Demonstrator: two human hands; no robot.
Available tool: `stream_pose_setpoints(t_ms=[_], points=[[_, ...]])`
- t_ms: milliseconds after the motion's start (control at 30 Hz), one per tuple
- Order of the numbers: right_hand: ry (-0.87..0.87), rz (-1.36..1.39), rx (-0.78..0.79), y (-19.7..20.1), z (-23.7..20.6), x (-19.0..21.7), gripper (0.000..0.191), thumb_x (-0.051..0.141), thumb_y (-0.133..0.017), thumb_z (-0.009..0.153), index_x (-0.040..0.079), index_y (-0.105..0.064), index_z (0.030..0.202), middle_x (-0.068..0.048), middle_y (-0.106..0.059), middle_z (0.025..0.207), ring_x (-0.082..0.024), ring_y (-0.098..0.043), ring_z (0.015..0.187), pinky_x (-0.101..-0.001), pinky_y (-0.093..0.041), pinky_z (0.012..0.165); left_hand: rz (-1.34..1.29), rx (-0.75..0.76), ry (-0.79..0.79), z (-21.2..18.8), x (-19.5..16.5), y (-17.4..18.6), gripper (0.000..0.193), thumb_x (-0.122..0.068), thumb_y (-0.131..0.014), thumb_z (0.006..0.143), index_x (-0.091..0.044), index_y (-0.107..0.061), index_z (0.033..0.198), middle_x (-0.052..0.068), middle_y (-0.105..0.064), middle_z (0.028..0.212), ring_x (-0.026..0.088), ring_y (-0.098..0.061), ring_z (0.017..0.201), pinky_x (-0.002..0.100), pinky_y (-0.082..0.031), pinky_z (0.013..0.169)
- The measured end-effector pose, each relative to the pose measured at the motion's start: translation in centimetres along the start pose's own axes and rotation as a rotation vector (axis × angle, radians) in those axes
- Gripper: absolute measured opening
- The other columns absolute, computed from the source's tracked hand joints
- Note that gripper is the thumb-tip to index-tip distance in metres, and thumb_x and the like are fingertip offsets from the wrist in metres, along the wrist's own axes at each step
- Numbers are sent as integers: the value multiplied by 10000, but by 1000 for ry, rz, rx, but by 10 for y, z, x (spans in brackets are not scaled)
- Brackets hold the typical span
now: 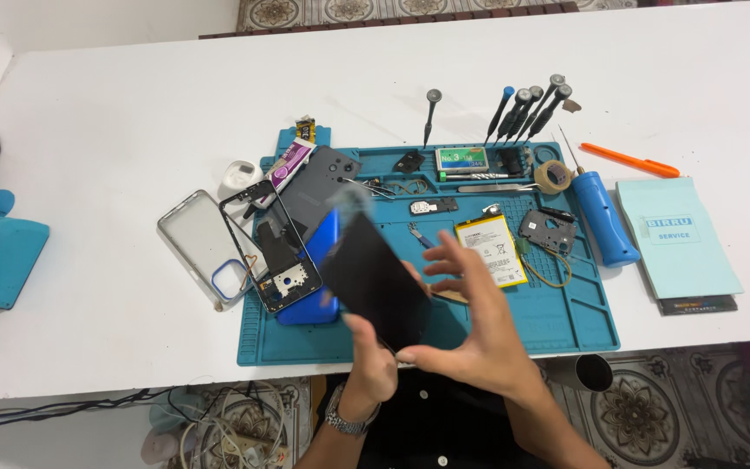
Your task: The person disassembles a smartphone at a repair bench. They hold the phone frame, pry at its edges with a spudger, separate the back cover and battery, then brush debris from the exposed internals and reposition the chassis while continuing to pry and clean.
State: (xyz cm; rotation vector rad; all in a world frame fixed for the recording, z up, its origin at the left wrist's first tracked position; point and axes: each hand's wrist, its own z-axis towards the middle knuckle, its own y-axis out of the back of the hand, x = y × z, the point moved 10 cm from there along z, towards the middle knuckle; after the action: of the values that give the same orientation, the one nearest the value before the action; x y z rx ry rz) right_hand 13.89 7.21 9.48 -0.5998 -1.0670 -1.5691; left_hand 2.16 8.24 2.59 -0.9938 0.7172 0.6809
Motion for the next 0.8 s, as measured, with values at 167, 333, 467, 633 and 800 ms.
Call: stream_pose_setpoints(t_ms=[167, 333, 467, 633, 800], points=[[-33, -15, 51, -11, -1, -16, 1115, 352, -960, 640, 25, -408, 1552, -166, -604, 1351, -248, -651, 1186, -371, -581, 931, -86, -88, 15, 2, 5, 12, 989, -827, -394, 939, 39, -436, 1414, 122, -502, 1371, 236, -526, 1296, 420, -458, 1112], [-48, 2, 39, -5, 0, -21, 1055, 302, -933, 629, 16, -448, 1520, -157, -671, 1292, -228, -690, 1107, -338, -579, 866, 20, -90, 5, -4, 14, 18, 943, -761, -370, 977, 37, -372, 1479, 143, -474, 1442, 262, -502, 1356, 450, -447, 1141], [-116, 20, 44, 2, 0, -25, 1006, 261, -906, 609, 1, -485, 1484, -154, -713, 1238, -225, -726, 1080, -339, -580, 912, 11, -143, 86, -13, 39, 34, 889, -688, -251, 1015, 22, -241, 1549, 171, -391, 1559, 266, -423, 1450, 440, -384, 1198], [-55, -43, 23, 13, 2, -16, 841, 259, -884, 632, -19, -605, 1375, -156, -740, 1214, -224, -747, 1111, -336, -581, 983, -34, -177, 87, -18, 53, 47, 874, -655, -213, 1042, 34, -185, 1580, 202, -345, 1584, 284, -382, 1478, 446, -356, 1206], [62, -183, -137, 39, -3, 1, 717, 301, -822, 656, -41, -665, 1266, -186, -740, 1206, -231, -740, 1022, -291, -556, 817, -85, -195, 93, -15, 52, 44, 830, -619, -221, 1043, 3, -155, 1588, 173, -302, 1623, 261, -350, 1491, 416, -320, 1218]])
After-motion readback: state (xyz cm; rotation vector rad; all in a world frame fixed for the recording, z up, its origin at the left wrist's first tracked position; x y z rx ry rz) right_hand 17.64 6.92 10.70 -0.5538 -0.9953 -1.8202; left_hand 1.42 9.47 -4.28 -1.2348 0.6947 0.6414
